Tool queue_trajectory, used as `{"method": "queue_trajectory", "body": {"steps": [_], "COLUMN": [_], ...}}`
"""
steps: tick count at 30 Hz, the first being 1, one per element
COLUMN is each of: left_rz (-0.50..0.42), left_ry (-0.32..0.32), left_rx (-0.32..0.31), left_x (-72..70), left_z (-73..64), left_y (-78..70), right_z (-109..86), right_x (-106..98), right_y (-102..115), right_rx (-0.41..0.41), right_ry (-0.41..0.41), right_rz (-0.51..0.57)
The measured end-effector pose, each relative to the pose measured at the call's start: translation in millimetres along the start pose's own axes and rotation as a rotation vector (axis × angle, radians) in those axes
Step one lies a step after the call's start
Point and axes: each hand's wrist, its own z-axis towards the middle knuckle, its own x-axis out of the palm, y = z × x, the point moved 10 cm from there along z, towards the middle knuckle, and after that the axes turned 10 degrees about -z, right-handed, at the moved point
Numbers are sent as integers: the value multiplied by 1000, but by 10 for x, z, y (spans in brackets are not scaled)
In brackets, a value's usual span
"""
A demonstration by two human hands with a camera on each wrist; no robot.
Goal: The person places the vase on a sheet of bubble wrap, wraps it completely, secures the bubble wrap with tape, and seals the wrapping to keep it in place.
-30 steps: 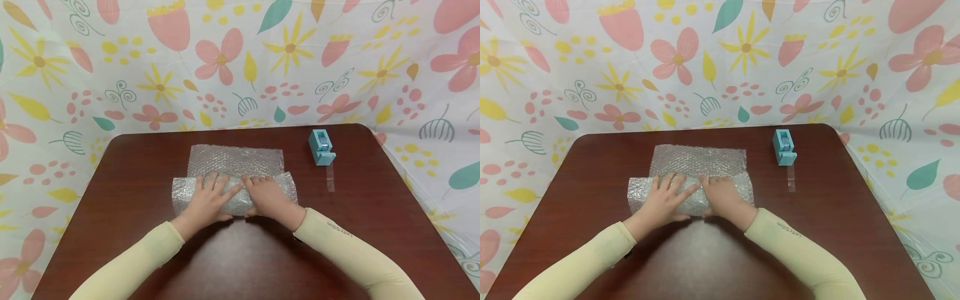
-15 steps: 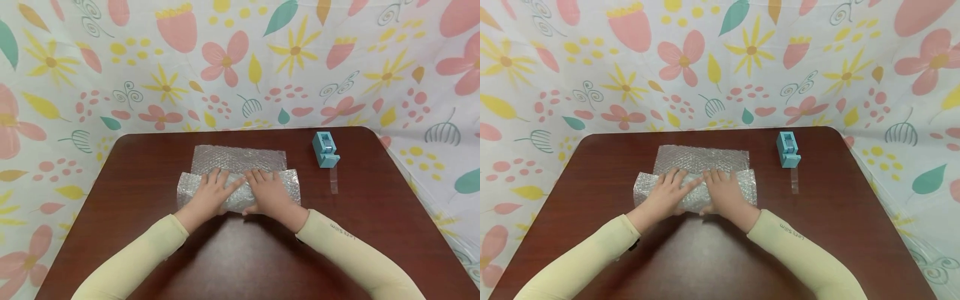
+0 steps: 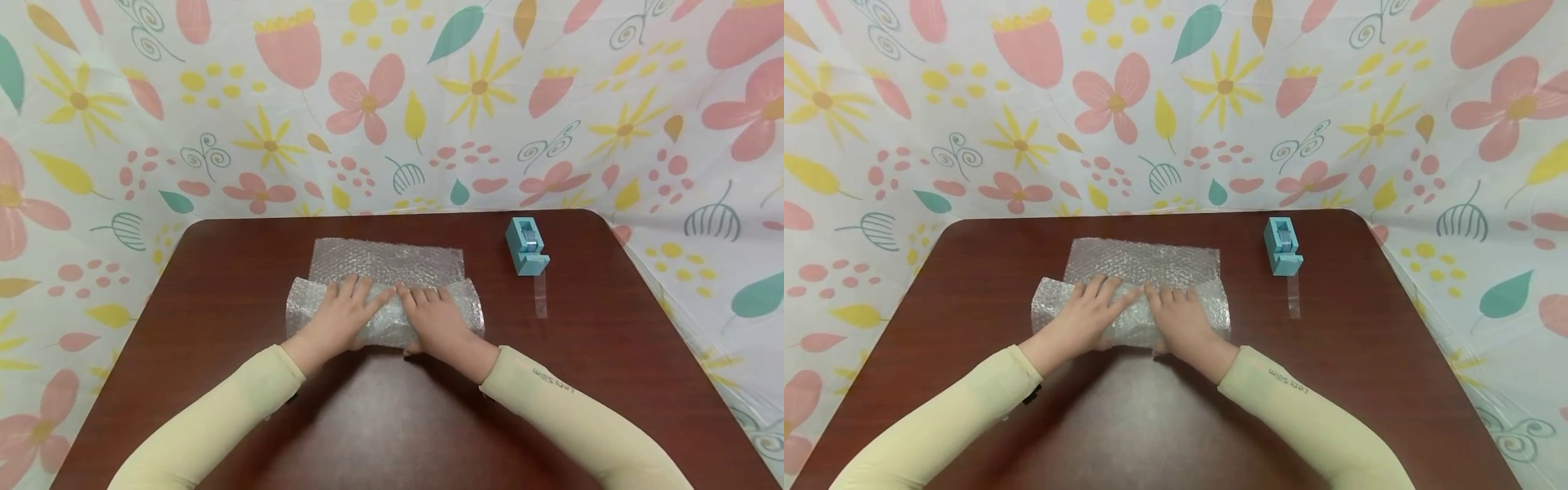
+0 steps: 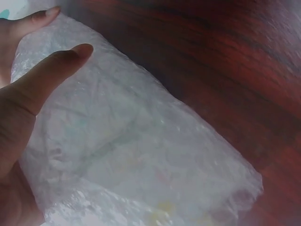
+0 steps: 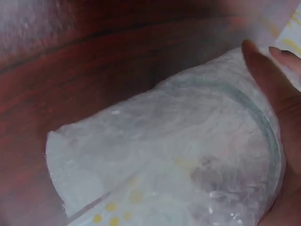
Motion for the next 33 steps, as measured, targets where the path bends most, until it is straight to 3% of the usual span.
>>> {"method": "queue_trajectory", "body": {"steps": [4, 12, 17, 22, 26, 33], "left_rz": [11, -7, 26, 32, 12, 90], "left_ry": [63, 145, 103, 47, 71, 107], "left_rx": [-9, -48, -12, -26, -65, -91], "left_x": [33, 71, 87, 85, 113, 154], "left_z": [8, 116, 202, 240, 236, 260], "left_y": [34, 68, 26, 60, 74, 61], "right_z": [68, 231, 267, 296, 304, 305], "right_x": [45, 195, 206, 220, 221, 216], "right_y": [-19, -151, -146, -181, -207, -222], "right_rx": [0, 2, -56, -53, -44, -49], "right_ry": [54, 245, 252, 290, 309, 307], "right_rz": [38, 105, 100, 148, 216, 284]}}
